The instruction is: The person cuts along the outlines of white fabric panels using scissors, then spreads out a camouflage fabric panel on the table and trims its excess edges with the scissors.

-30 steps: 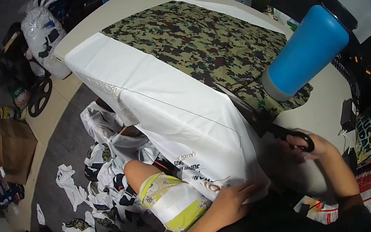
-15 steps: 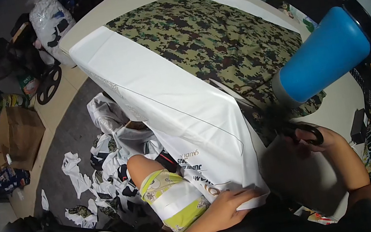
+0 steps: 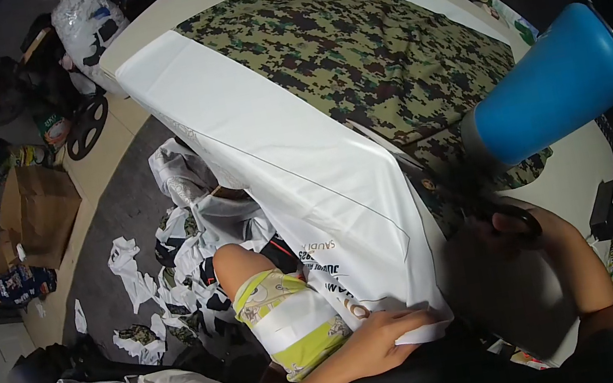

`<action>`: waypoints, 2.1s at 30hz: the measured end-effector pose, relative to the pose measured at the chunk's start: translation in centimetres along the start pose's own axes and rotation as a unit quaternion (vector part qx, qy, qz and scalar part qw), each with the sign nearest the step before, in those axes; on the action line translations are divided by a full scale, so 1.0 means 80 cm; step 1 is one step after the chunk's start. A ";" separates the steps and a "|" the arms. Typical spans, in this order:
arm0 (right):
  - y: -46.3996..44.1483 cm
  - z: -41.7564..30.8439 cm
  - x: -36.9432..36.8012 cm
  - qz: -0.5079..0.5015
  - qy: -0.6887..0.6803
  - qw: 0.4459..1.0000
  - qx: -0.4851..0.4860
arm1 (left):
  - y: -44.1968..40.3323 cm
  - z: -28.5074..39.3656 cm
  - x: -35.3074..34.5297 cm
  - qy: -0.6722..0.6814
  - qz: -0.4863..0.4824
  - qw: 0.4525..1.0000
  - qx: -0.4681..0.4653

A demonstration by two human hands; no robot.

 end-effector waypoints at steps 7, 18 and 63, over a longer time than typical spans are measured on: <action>0.006 -0.004 -0.004 0.054 0.004 0.998 -0.014 | 0.000 -0.001 -0.009 0.027 0.010 0.999 -0.033; -0.031 -0.043 -0.020 -0.016 0.068 0.998 0.010 | -0.003 -0.003 -0.011 0.058 -0.006 0.998 -0.027; -0.084 -0.085 -0.037 -0.066 -0.011 0.998 0.018 | -0.006 -0.014 -0.013 0.028 -0.040 0.999 -0.001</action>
Point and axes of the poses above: each hand's wrist, its own y-axis away from the middle knuckle, its own x-axis out of the back of the hand, z = x × y, the point moved 8 cm from there along -y, towards the middle knuckle, and after that the axes turned 9 degrees about -z, right-handed, at the moved point
